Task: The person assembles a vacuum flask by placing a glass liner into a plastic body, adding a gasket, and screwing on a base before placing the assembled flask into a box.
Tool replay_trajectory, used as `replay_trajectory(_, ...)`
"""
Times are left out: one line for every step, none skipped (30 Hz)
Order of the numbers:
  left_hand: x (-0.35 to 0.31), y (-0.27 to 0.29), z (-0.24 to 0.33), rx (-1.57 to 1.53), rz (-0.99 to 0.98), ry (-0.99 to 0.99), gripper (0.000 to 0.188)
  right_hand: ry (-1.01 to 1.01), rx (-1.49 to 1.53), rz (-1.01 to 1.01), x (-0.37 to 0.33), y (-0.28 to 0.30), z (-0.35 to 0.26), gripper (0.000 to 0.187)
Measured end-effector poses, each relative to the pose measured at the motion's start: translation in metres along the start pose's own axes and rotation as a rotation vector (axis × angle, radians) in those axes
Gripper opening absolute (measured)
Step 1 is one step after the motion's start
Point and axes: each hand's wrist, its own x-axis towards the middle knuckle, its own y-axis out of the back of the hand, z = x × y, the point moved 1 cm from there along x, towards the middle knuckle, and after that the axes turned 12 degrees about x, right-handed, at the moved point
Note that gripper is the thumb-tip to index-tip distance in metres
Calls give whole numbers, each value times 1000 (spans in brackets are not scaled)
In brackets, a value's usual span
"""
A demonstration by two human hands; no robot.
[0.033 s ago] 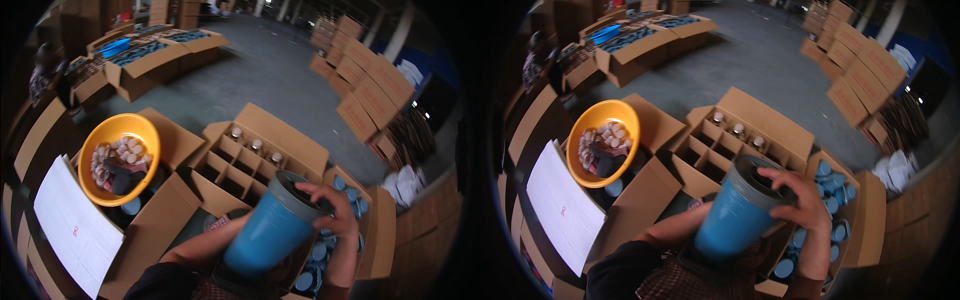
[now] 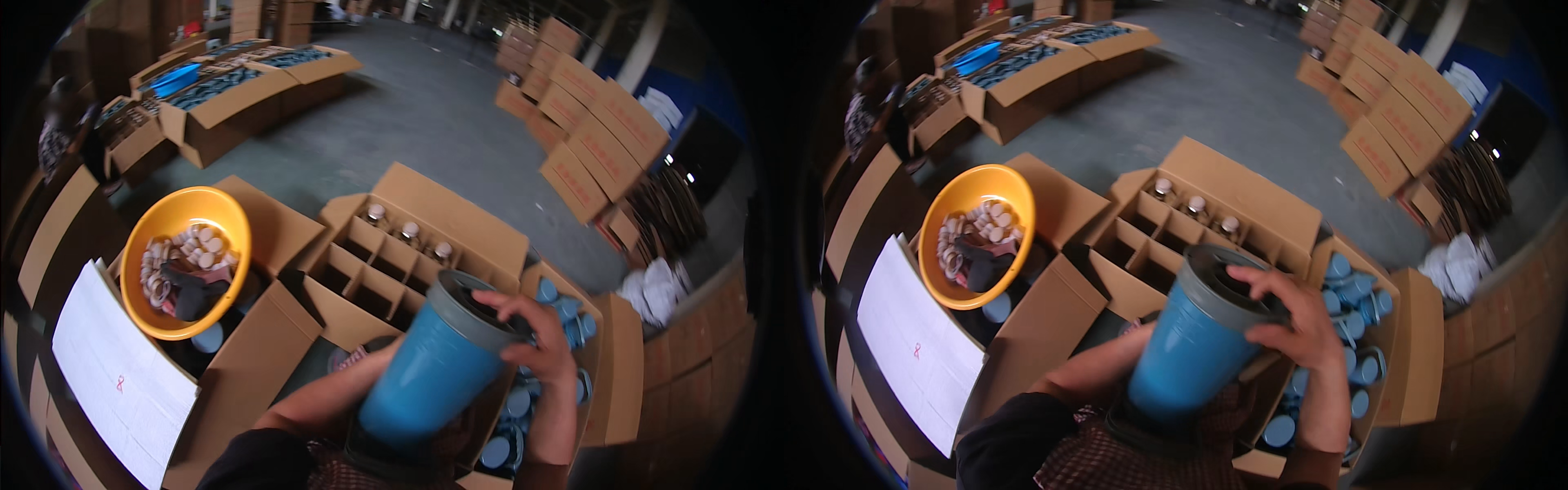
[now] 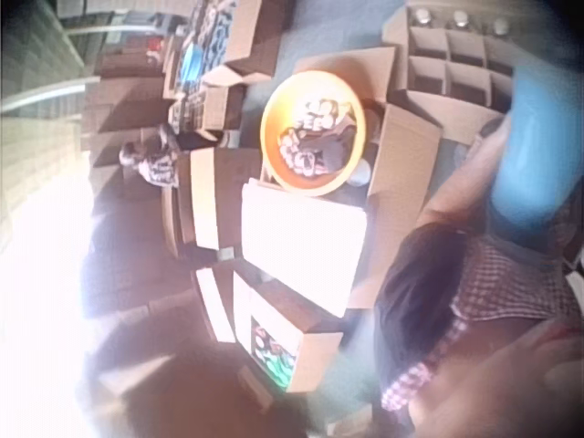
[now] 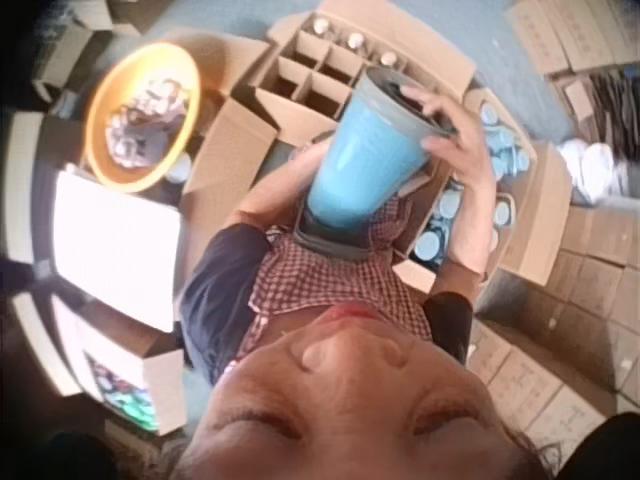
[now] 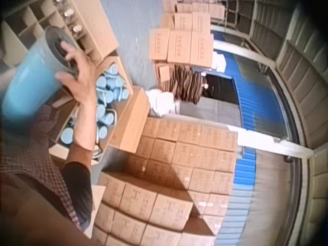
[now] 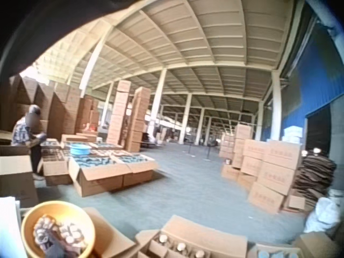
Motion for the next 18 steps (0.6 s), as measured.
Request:
replay_trajectory(-7,0,1,-13,16,14,35,-19,3,36,-5,-2,4,48)
replay_trajectory(-11,-4,-3,-27,23,30,35,-36,7,68,-10,-4,7,48)
replay_trajectory(-15,-4,-3,-33,39,41,35,-45,13,93,-13,-5,8,48)
replay_trajectory(-18,-5,-5,-38,45,52,35,-40,-5,116,-19,-6,7,47)
replay_trajectory(-24,-5,-6,-45,57,59,35,-34,-17,132,-23,-9,6,47)
replay_trajectory(-27,-5,-6,-54,69,63,35,-27,-29,147,-26,-12,5,47)
replay_trajectory(-29,-5,-5,-57,78,65,35,-6,-30,113,-26,-13,3,46)
replay_trajectory(-32,-6,-4,-56,86,66,35,17,-35,76,-25,-11,-4,45)
replay_trajectory(-33,-5,-2,-44,78,59,35,41,-39,37,-24,-9,-11,45)
replay_trajectory(-32,-8,-2,-20,65,54,34,56,33,-20,-22,-6,-17,44)
replay_trajectory(-29,-10,0,7,52,43,34,72,102,-77,-18,-1,-23,43)
replay_trajectory(-27,-13,0,30,38,36,34,87,170,-134,-14,3,-29,42)
replay_trajectory(-27,-13,1,49,31,31,34,125,171,-204,-8,7,-34,28)
replay_trajectory(-26,-13,0,64,31,25,34,166,80,-261,0,10,-31,24)
replay_trajectory(-25,-17,-2,79,23,25,34,202,-21,-312,6,15,-29,21)
replay_trajectory(-24,-19,-3,93,19,22,34,237,-122,-362,10,18,-27,20)
replay_trajectory(-23,-21,-3,104,11,20,34,215,-153,-377,17,17,-27,25)
replay_trajectory(-22,-23,-5,116,2,18,34,220,-201,-402,21,15,-30,27)
